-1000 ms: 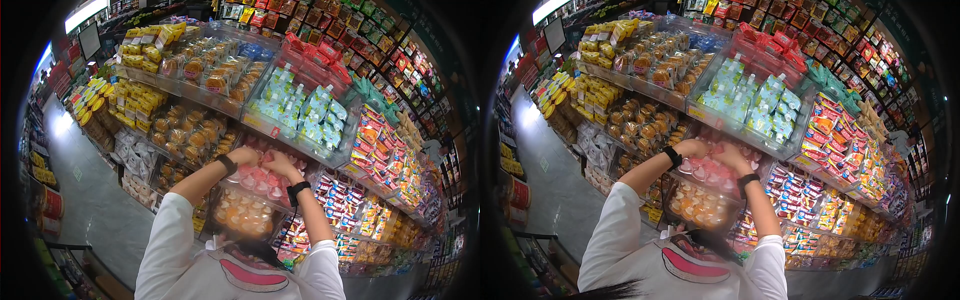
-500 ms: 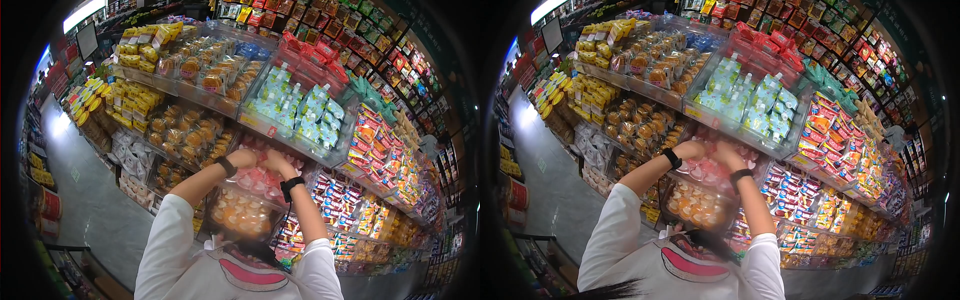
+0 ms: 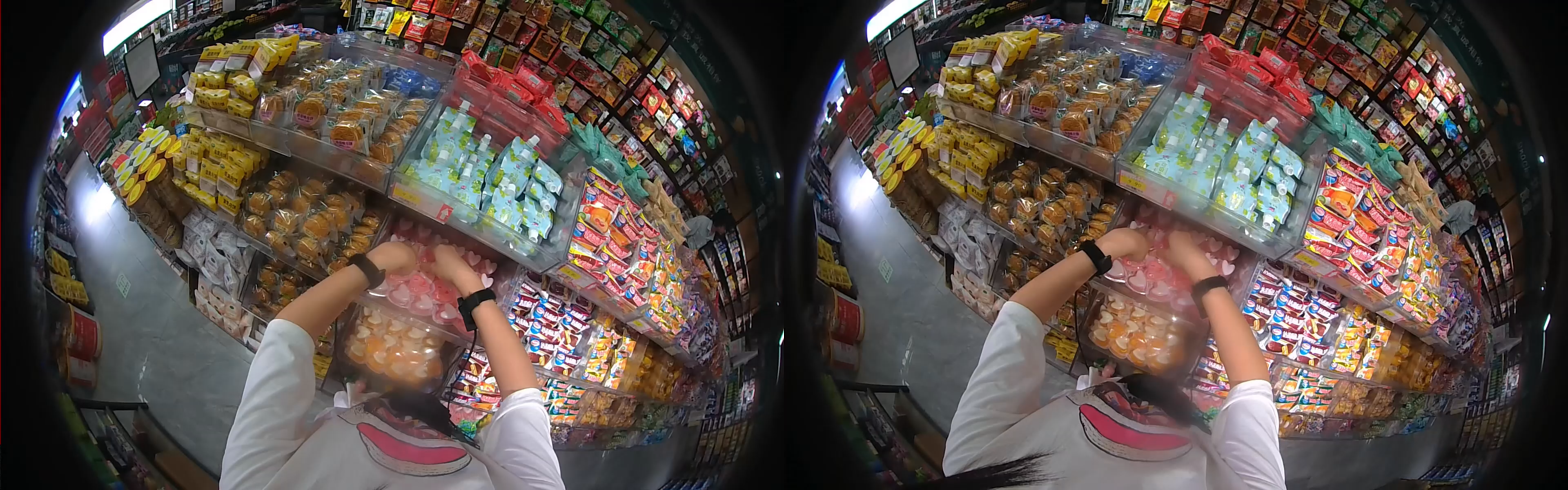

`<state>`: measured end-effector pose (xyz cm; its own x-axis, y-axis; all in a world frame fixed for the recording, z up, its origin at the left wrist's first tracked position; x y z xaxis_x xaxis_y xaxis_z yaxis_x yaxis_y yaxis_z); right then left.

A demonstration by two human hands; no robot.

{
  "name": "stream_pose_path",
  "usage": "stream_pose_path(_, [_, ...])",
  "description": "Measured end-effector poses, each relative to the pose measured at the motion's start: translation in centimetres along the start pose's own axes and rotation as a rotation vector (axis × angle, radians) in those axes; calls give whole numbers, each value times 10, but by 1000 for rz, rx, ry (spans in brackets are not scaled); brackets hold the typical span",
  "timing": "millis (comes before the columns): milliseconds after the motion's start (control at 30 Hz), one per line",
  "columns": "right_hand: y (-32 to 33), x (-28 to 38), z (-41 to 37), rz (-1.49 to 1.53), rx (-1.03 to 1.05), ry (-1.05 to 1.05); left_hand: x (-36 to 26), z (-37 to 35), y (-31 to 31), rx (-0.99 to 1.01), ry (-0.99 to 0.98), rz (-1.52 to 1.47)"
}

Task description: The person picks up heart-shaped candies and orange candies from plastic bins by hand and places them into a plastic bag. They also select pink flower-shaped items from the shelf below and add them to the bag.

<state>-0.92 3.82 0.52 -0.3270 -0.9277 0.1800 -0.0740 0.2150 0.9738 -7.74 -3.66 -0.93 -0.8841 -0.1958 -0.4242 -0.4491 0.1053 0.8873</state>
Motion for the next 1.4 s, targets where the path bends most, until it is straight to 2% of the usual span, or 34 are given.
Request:
stream_pose_path(100, [-1,5,-2,-80,-117,25,-1,2,1,-2,-27,15])
stream_pose_path(133, [0,4,-5,-22,-123,32,-3,2,0,-3,-37,15])
stream_pose_path(200, [9,5,-12,94,-139,46,-2,0,-6,-175,-102,58])
stream_pose_path(233, [16,3,-16,144,-67,-1,-4,-3,-3,-262,-135,80])
stream_pose_path(300, [35,-6,-30,244,83,-95,4,10,-6,20,27,1])
stream_pose_path(333, [44,-11,-38,284,88,-104,4,12,-9,164,109,-39])
stream_pose_path(400, [56,-26,-53,362,98,-122,-1,10,-1,54,180,-53])
stream_pose_path(433, [59,-34,-59,265,82,-122,-5,9,5,-1,213,-59])
stream_pose_path(500, [66,-43,-73,69,47,-126,-21,7,12,50,216,-56])
stream_pose_path(533, [70,-42,-82,57,110,-160,-27,8,13,76,219,-54])
stream_pose_path(633, [61,-49,-90,-5,120,-227,-59,23,6,157,18,-92])
stream_pose_path(733, [44,-56,-86,-17,8,-67,-96,25,15,58,-100,-266])
stream_pose_path(833, [16,-68,-76,-153,165,22,-100,65,-20,-74,-266,-376])
stream_pose_path(933, [-7,-87,-65,-269,175,-103,-111,65,-25,26,-231,-291])
stream_pose_path(1033, [6,-70,-76,-349,287,-46,-113,66,-31,90,-198,-293])
stream_pose_path(1133, [14,-62,-80,-293,264,-55,-105,74,-50,110,-224,-352])
stream_pose_path(1233, [19,-64,-80,-202,265,-218,-104,69,-56,124,-259,-329])
stream_pose_path(1333, [35,-42,-99,-151,203,-177,-100,64,-63,175,-234,-341])
stream_pose_path(1400, [-3,-69,-92,-141,176,-177,-106,54,-56,273,-140,-305])
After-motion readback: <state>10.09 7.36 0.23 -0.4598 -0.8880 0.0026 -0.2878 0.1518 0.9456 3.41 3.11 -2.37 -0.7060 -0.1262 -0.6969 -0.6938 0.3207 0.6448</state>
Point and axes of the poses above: each hand's wrist, its own z-axis towards the middle knuckle, its own y-axis out of the back of the hand, x = y × z, the point moved 6 cm from there along z, towards the middle knuckle, and after that the axes turned 10 degrees about -z, right-handed, at the moved point
